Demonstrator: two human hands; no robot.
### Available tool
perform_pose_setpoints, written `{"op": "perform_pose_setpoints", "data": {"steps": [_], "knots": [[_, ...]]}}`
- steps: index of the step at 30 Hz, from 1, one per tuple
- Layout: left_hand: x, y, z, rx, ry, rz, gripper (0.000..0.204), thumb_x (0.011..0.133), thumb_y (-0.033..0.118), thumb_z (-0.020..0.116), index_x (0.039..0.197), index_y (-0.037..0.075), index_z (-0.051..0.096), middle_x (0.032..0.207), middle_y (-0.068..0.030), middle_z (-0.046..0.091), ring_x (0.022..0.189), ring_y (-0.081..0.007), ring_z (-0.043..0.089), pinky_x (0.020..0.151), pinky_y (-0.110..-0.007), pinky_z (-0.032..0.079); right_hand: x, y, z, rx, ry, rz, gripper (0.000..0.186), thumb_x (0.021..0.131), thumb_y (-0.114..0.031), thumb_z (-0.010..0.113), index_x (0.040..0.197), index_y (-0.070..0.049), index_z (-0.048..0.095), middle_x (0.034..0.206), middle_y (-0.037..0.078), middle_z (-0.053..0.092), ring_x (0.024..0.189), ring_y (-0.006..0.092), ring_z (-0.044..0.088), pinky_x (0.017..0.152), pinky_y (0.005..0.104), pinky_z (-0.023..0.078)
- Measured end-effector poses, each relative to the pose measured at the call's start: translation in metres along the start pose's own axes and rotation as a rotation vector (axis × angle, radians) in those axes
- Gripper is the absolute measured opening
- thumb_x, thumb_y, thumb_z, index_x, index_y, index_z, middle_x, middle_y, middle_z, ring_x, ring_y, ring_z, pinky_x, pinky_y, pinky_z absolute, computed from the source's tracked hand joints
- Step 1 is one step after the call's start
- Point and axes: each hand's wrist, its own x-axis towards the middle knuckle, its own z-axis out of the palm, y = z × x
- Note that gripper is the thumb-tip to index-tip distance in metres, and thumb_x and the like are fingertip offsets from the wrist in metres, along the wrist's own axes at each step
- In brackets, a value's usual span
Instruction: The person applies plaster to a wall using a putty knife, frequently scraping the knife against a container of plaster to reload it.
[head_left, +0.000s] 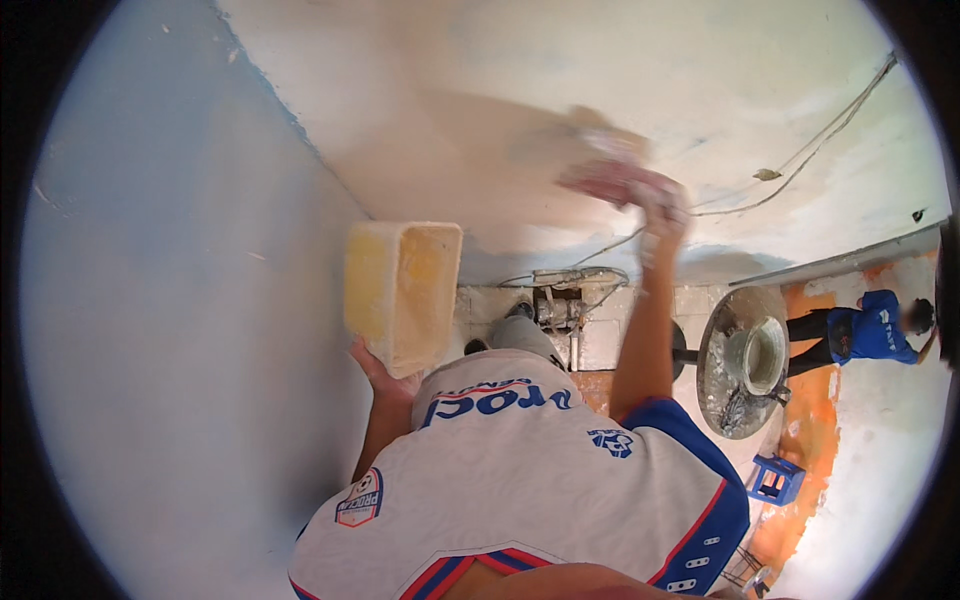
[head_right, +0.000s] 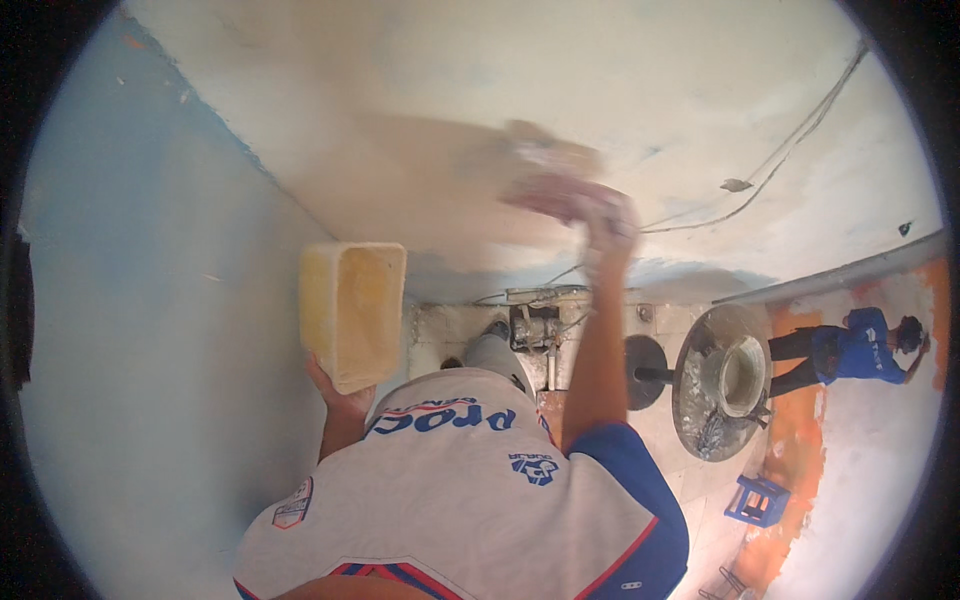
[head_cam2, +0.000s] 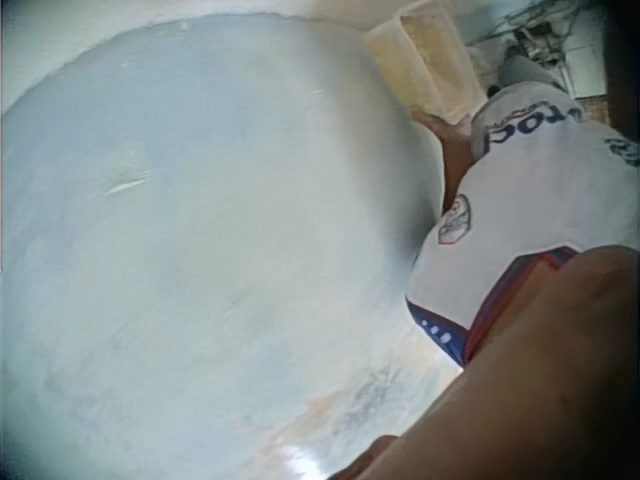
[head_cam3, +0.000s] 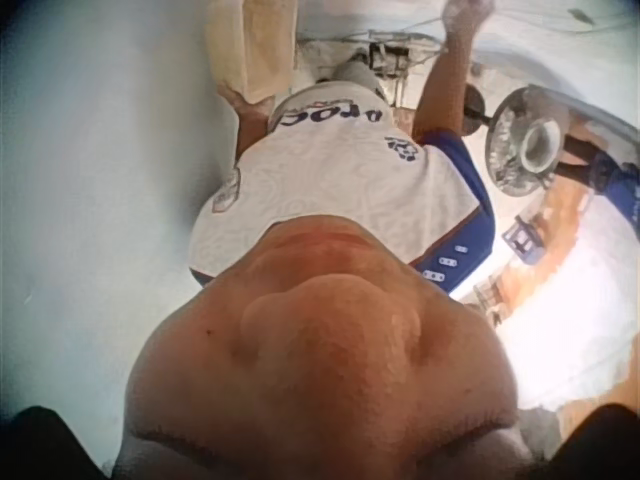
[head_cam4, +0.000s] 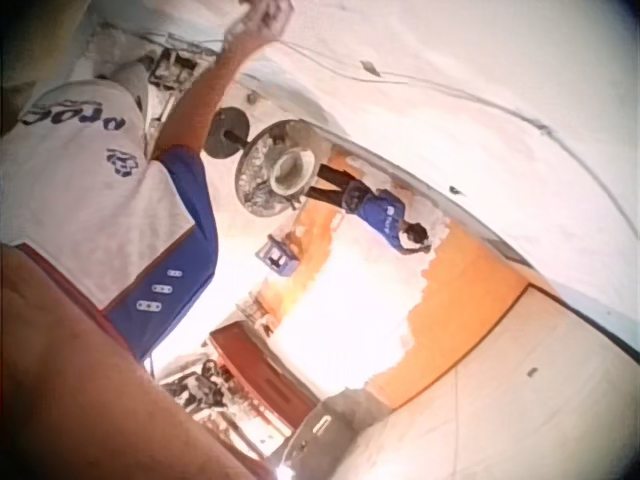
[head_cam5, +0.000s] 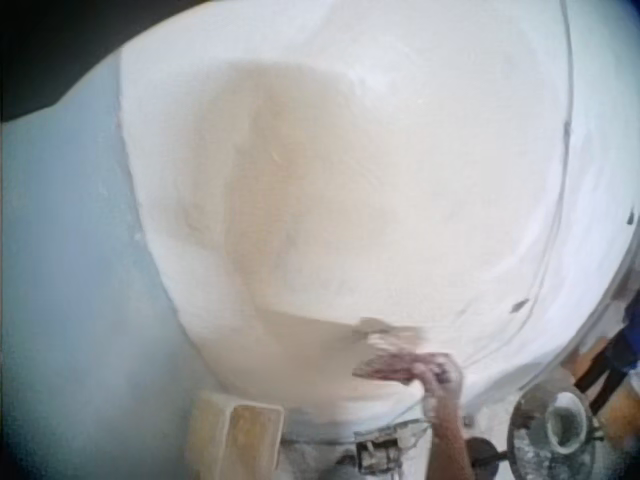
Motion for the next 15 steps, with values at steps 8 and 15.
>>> {"op": "perform_pose_setpoints", "data": {"steps": [8,15], "knots": [[-0.004,0.006,0.014,-0.026,-0.008,0.022,0.064,0.098,0.062,0.046,0.144,0.018,0.053,0.139,-0.0029,0.061,0.126,-0.0242,0.06,0.1,-0.045,0.054,0.008,-0.001,-0.031,0.038,0.197,-0.013,0.022,0.096,-0.009,0.069,0.113,0.004,0.067,0.097,0.01,0.071,0.084,0.0174,0.067,0.074,0.0299,0.054],[-0.009,0.002,0.03,0.033,0.11,-0.002,0.065,0.098,0.062,0.041,0.144,0.018,0.052,0.138,-0.0034,0.061,0.125,-0.025,0.061,0.1,-0.046,0.054,-0.005,0.042,0.055,0.272,0.078,0.22,0.024,0.094,-0.008,0.071,0.114,0.005,0.067,0.097,0.01,0.07,0.089,0.0159,0.065,0.084,0.0303,0.051]]}}
